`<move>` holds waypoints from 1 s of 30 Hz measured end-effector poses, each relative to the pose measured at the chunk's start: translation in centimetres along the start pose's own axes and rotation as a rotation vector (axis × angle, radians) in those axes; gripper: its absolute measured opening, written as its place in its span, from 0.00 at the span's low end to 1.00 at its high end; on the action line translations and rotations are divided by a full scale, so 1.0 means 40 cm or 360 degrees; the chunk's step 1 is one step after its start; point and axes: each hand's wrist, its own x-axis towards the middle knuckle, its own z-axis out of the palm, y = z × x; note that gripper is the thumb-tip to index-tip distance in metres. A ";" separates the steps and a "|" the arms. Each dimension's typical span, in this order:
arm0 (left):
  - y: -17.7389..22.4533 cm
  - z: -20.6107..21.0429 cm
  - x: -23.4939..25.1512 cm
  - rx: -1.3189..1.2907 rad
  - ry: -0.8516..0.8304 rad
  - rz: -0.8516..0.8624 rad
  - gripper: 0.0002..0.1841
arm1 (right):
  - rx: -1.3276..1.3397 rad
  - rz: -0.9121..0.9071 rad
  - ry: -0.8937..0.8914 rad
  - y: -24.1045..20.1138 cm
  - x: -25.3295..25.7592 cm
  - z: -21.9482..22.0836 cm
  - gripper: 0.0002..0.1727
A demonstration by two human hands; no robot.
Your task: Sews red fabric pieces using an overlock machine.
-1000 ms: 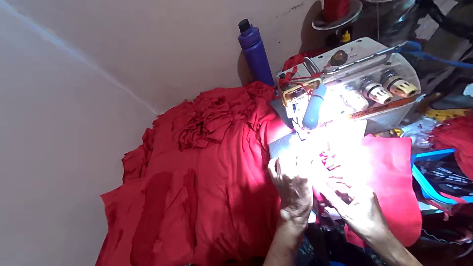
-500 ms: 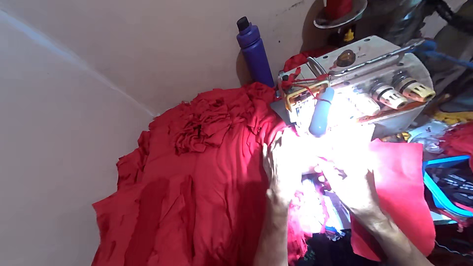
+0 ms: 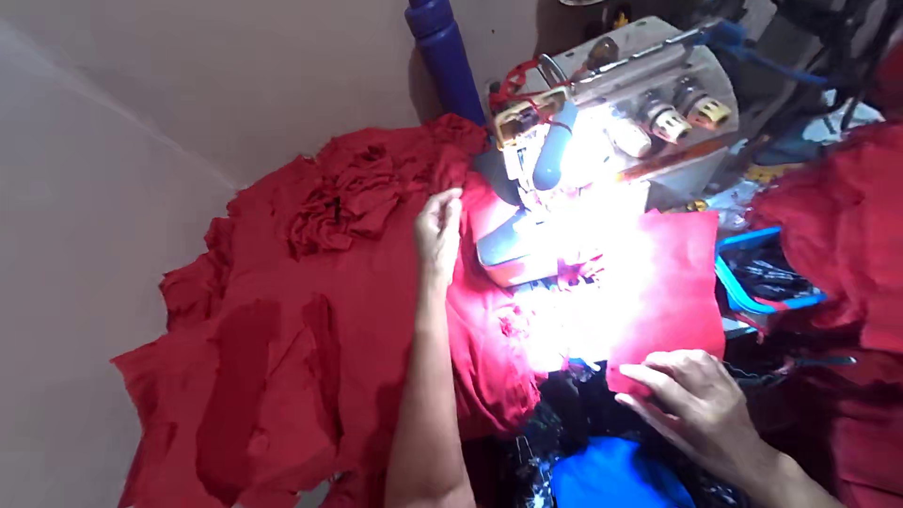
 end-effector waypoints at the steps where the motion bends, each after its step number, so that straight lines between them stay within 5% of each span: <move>1: 0.024 -0.005 -0.055 0.0081 0.0115 0.0023 0.17 | -0.0053 -0.0066 -0.0002 0.010 -0.015 0.009 0.14; 6: 0.116 -0.023 -0.332 0.0216 0.0395 0.0147 0.11 | 0.0108 -0.0211 0.0170 0.030 -0.040 0.035 0.08; 12: 0.177 0.007 -0.519 -0.0020 0.0330 0.0041 0.09 | 0.0383 0.0034 0.0118 0.016 -0.045 0.003 0.10; 20: 0.224 0.123 -0.571 -0.0278 -0.0191 0.0245 0.07 | 0.1027 0.0491 -0.0254 0.045 0.004 -0.045 0.09; 24: 0.209 0.179 -0.570 -0.0412 -0.0218 0.0368 0.07 | 0.1257 0.0667 -0.0296 0.055 0.012 -0.062 0.07; 27: 0.207 0.186 -0.574 -0.0450 -0.0158 0.0207 0.07 | 0.1260 0.0658 -0.0174 0.044 0.014 -0.048 0.05; 30: 0.238 0.179 -0.576 -0.0691 -0.0222 -0.0266 0.10 | 0.1262 0.0626 -0.0169 0.039 0.017 -0.045 0.06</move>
